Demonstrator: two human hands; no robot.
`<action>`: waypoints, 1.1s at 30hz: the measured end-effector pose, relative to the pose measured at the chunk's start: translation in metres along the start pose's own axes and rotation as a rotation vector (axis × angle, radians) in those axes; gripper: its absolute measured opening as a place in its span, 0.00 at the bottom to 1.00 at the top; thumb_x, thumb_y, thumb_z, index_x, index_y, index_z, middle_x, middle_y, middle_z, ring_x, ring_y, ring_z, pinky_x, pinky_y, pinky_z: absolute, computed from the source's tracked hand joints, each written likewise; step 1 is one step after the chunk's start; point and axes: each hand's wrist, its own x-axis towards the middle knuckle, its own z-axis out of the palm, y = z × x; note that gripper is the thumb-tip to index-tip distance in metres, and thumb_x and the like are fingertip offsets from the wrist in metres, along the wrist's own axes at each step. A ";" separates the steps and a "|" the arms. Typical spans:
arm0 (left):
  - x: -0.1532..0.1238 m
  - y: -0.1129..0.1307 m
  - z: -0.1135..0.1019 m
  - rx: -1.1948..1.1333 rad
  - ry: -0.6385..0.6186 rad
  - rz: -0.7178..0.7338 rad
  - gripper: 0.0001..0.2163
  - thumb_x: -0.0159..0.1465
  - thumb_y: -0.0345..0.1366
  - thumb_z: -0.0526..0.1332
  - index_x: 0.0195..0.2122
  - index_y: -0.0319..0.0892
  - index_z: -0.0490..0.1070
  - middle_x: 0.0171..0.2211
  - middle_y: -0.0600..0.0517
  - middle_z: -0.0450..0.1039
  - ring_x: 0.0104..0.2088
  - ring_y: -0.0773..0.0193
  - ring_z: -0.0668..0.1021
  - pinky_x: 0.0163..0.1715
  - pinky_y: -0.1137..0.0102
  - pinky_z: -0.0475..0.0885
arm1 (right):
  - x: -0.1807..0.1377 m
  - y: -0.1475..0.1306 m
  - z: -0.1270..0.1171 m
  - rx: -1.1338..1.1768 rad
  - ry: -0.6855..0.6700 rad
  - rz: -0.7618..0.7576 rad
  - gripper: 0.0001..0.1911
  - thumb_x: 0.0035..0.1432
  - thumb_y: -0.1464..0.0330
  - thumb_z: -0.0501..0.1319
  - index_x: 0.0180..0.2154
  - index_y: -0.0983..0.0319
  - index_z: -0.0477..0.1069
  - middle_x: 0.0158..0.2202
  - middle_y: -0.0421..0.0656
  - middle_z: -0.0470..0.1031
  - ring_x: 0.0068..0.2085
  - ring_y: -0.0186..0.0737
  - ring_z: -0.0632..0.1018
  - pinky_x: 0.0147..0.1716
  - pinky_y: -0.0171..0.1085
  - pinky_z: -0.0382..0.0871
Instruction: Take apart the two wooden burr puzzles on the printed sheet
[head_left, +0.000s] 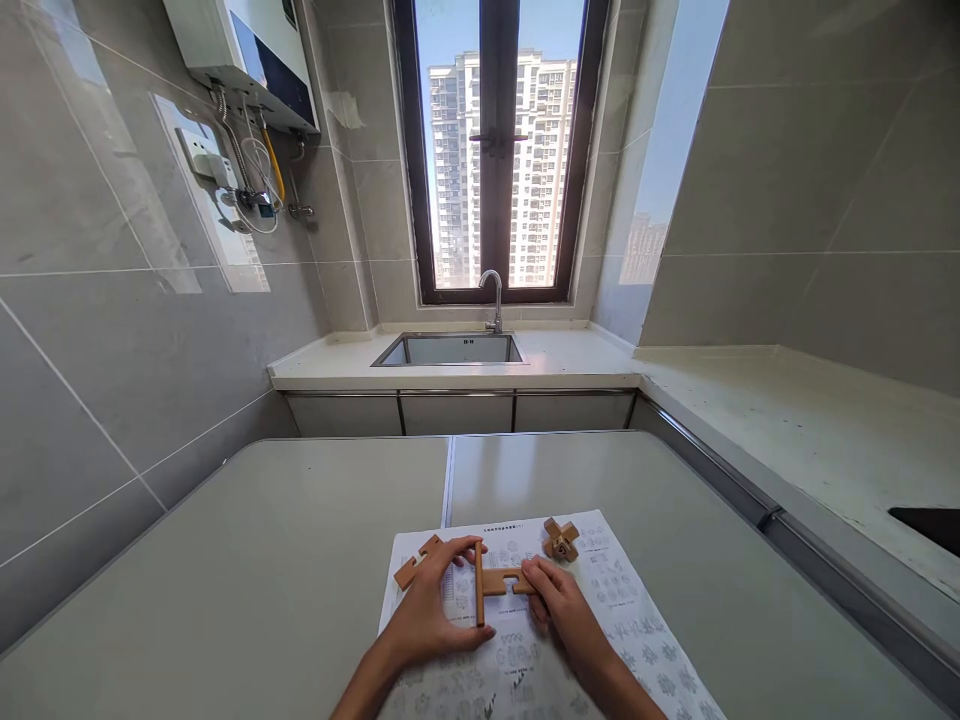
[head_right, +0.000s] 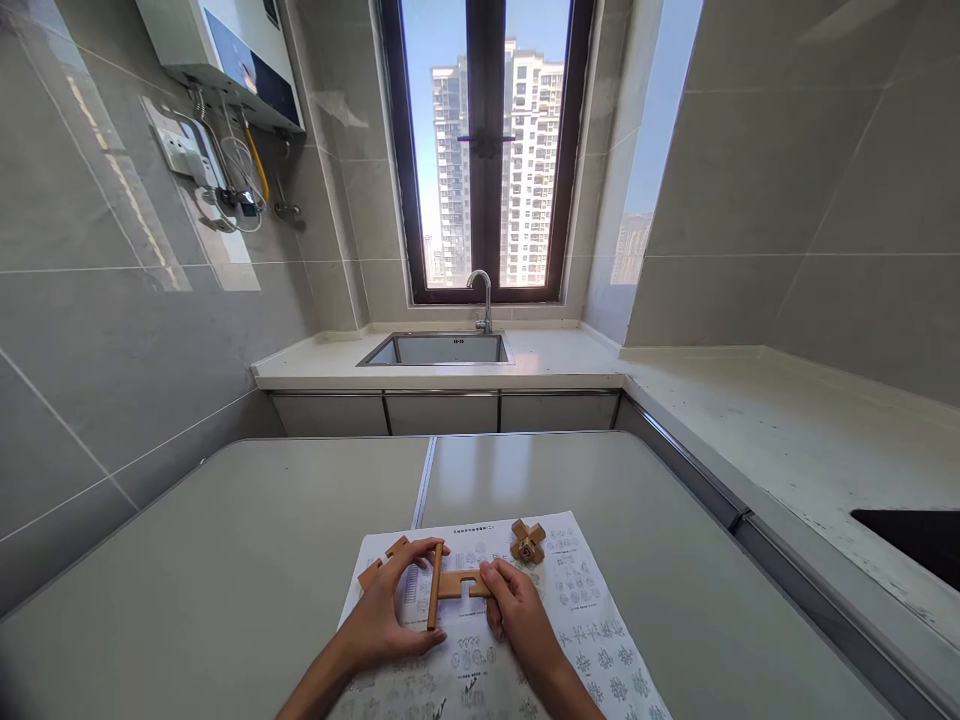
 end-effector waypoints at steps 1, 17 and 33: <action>0.000 -0.001 0.000 0.005 0.001 -0.002 0.41 0.44 0.35 0.76 0.61 0.51 0.68 0.57 0.47 0.75 0.52 0.49 0.78 0.58 0.55 0.72 | 0.000 0.000 0.000 0.000 0.004 0.004 0.30 0.58 0.39 0.62 0.25 0.58 0.62 0.16 0.32 0.59 0.19 0.31 0.58 0.20 0.33 0.51; 0.000 0.003 -0.006 0.055 -0.036 -0.012 0.41 0.44 0.36 0.77 0.61 0.54 0.69 0.56 0.50 0.76 0.51 0.49 0.78 0.57 0.55 0.72 | 0.002 0.007 -0.001 -0.016 0.004 -0.042 0.28 0.62 0.41 0.61 0.27 0.58 0.63 0.16 0.31 0.59 0.19 0.31 0.57 0.20 0.34 0.49; 0.001 -0.001 0.001 0.068 0.043 -0.057 0.40 0.42 0.35 0.78 0.58 0.52 0.68 0.53 0.49 0.74 0.51 0.48 0.76 0.58 0.53 0.69 | 0.004 0.011 0.004 0.013 0.036 -0.077 0.29 0.60 0.41 0.62 0.27 0.58 0.61 0.17 0.31 0.57 0.19 0.31 0.57 0.19 0.33 0.49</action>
